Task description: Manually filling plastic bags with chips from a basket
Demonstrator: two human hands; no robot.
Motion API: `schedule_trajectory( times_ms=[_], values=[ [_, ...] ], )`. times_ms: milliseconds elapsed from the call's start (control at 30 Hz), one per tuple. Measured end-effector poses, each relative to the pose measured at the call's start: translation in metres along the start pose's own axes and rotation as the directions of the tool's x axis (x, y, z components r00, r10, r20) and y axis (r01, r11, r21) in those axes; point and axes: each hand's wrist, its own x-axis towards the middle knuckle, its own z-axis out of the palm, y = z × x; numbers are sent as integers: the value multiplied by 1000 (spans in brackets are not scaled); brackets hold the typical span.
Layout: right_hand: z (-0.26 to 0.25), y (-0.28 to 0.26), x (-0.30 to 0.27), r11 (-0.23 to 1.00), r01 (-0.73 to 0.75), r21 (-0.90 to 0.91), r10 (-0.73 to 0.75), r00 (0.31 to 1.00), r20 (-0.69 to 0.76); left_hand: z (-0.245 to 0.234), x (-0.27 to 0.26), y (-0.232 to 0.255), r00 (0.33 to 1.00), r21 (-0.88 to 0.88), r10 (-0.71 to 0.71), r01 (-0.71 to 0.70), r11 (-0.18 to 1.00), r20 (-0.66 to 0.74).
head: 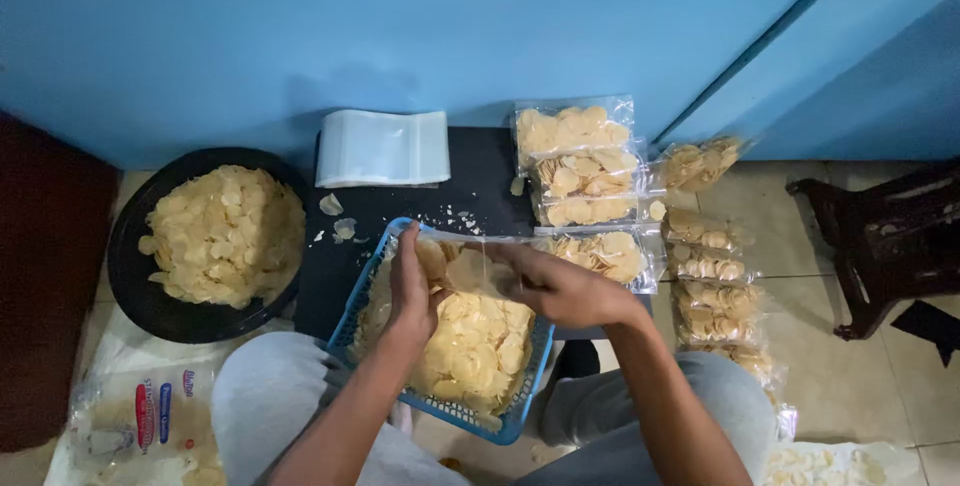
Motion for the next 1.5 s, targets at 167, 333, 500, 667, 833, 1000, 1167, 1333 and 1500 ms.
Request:
schedule_trajectory(
  times_ms=[167, 333, 500, 667, 833, 1000, 1167, 1333, 1500],
  values=[
    [-5, 2, 7, 977, -190, -96, 178, 976, -127, -3, 9, -3, 1000, 13, 27, -27, 1000, 4],
    [3, 25, 15, 916, -283, -285, 185, 927, -326, -7, 26, -12, 999, 13, 38, -37, 999, -3],
    [9, 43, 14, 908, -295, -296, 146, 887, -438, -11, 36, -22, 997, 30, 66, -65, 997, -31],
    [7, 12, 11, 994, -89, 69, 98, 986, -138, -10, 35, -19, 995, -24, 94, -95, 995, -32],
    [-3, 0, 5, 992, -86, 88, 88, 996, -19, -9, 14, -9, 994, -21, 105, -105, 994, -28],
    [-6, 7, 5, 997, 32, 73, -38, 995, 94, -8, 23, -12, 993, 5, 116, -116, 993, -35],
    [-1, 40, 2, 955, -29, 296, -5, 993, 114, -10, 28, -14, 989, -3, 139, -140, 990, -41],
    [-7, 14, 5, 960, -151, 236, 98, 970, 221, -12, 22, -19, 973, 5, 221, -222, 975, -64],
    [-1, 35, 12, 968, -229, 100, 207, 959, 193, -7, 1, -8, 942, 51, 331, -328, 943, -48]
  ],
)
